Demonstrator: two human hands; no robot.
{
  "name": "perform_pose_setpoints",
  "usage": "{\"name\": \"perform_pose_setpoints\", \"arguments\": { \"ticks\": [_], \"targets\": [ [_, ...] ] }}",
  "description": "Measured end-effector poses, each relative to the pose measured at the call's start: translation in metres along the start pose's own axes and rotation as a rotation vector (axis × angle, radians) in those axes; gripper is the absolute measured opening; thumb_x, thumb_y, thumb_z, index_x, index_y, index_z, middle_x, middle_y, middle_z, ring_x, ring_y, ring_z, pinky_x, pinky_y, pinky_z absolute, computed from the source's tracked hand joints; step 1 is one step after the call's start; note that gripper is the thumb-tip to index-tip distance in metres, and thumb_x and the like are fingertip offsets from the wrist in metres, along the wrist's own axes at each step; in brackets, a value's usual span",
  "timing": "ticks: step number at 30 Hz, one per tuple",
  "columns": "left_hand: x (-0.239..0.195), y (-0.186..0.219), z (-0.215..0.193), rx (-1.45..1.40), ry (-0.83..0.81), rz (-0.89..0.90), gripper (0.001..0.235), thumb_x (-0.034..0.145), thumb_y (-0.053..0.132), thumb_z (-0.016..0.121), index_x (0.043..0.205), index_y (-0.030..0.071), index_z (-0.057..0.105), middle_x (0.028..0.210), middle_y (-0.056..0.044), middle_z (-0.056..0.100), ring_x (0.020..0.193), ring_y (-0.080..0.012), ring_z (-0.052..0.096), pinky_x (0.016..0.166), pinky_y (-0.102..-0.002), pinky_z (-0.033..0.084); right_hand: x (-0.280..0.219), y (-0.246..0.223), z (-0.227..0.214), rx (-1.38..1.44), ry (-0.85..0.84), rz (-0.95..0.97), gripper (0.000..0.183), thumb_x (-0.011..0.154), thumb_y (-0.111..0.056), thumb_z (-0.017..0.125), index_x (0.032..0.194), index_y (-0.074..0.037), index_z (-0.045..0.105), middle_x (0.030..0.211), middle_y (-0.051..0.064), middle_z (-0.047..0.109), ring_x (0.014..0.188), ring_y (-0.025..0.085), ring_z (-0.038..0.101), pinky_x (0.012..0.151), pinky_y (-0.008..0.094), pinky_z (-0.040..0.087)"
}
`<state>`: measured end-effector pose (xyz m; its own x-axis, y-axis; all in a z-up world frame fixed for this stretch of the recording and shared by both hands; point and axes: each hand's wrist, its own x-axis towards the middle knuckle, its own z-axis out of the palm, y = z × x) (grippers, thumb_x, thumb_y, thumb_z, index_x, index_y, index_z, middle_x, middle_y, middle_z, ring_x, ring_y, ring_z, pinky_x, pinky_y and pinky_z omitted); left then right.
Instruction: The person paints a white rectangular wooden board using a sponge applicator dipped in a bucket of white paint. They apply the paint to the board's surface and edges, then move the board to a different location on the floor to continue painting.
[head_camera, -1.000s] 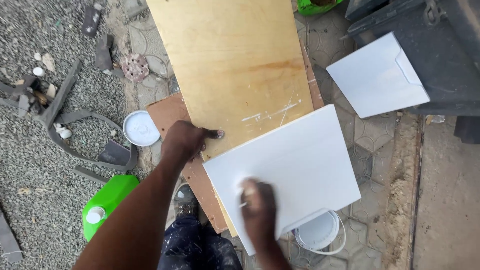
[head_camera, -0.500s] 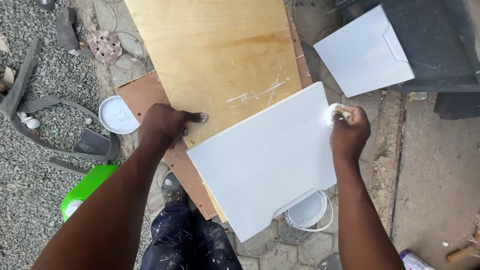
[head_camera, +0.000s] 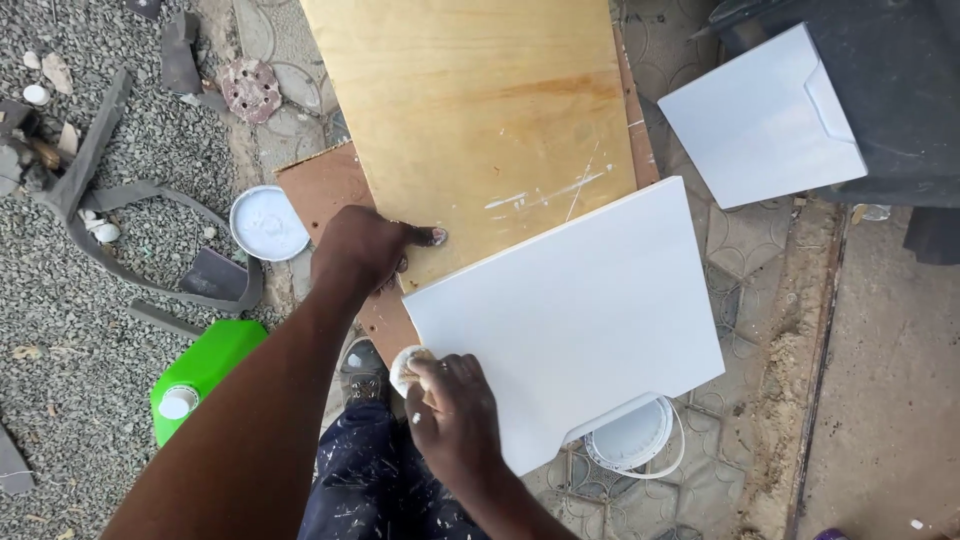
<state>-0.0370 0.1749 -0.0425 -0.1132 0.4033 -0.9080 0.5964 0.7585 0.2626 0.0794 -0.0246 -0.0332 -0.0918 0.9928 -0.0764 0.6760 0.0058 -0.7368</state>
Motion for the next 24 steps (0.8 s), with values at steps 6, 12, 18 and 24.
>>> {"name": "perform_pose_setpoints", "arguments": {
  "ticks": [6, 12, 18, 24],
  "targets": [
    [0.002, 0.001, -0.001, 0.021, -0.009, -0.009, 0.049, 0.073, 0.054, 0.085, 0.068, 0.009, 0.066, 0.071, -0.003, 0.071, 0.053, -0.0268, 0.064, 0.063, -0.038, 0.047, 0.024, 0.037, -0.043, -0.248, -0.031, -0.161, 0.024, 0.082, 0.004, 0.067, 0.105, -0.005, 0.070, 0.108, 0.014, 0.075, 0.092, 0.030, 0.067, 0.076, 0.040, 0.057],
    [0.005, 0.000, 0.001, 0.051, 0.005, -0.018, 0.051, 0.069, 0.057, 0.085, 0.067, 0.011, 0.063, 0.067, -0.006, 0.069, 0.064, -0.0275, 0.066, 0.068, -0.041, 0.044, 0.062, 0.161, -0.143, -0.426, 0.253, -0.003, 0.015, 0.095, -0.006, 0.063, 0.106, -0.007, 0.072, 0.104, 0.012, 0.072, 0.092, 0.032, 0.062, 0.087, 0.042, 0.049],
    [0.001, 0.004, -0.002, 0.057, -0.011, -0.032, 0.049, 0.070, 0.057, 0.083, 0.077, 0.010, 0.070, 0.080, -0.004, 0.076, 0.070, -0.0273, 0.070, 0.075, -0.042, 0.047, 0.109, 0.189, -0.240, -0.357, 0.382, 0.390, 0.019, 0.098, 0.001, 0.071, 0.118, 0.003, 0.069, 0.113, 0.026, 0.072, 0.092, 0.034, 0.071, 0.058, 0.033, 0.061],
    [-0.013, 0.001, -0.008, -0.184, 0.013, 0.082, 0.035, 0.080, 0.026, 0.081, 0.092, -0.005, 0.072, 0.055, -0.009, 0.062, 0.038, -0.0185, 0.058, 0.039, -0.029, 0.048, 0.082, 0.164, -0.158, -0.138, 0.336, 0.341, 0.020, 0.098, -0.017, 0.072, 0.106, 0.001, 0.067, 0.091, 0.024, 0.066, 0.088, 0.043, 0.067, 0.080, 0.050, 0.050]
  ]
}}
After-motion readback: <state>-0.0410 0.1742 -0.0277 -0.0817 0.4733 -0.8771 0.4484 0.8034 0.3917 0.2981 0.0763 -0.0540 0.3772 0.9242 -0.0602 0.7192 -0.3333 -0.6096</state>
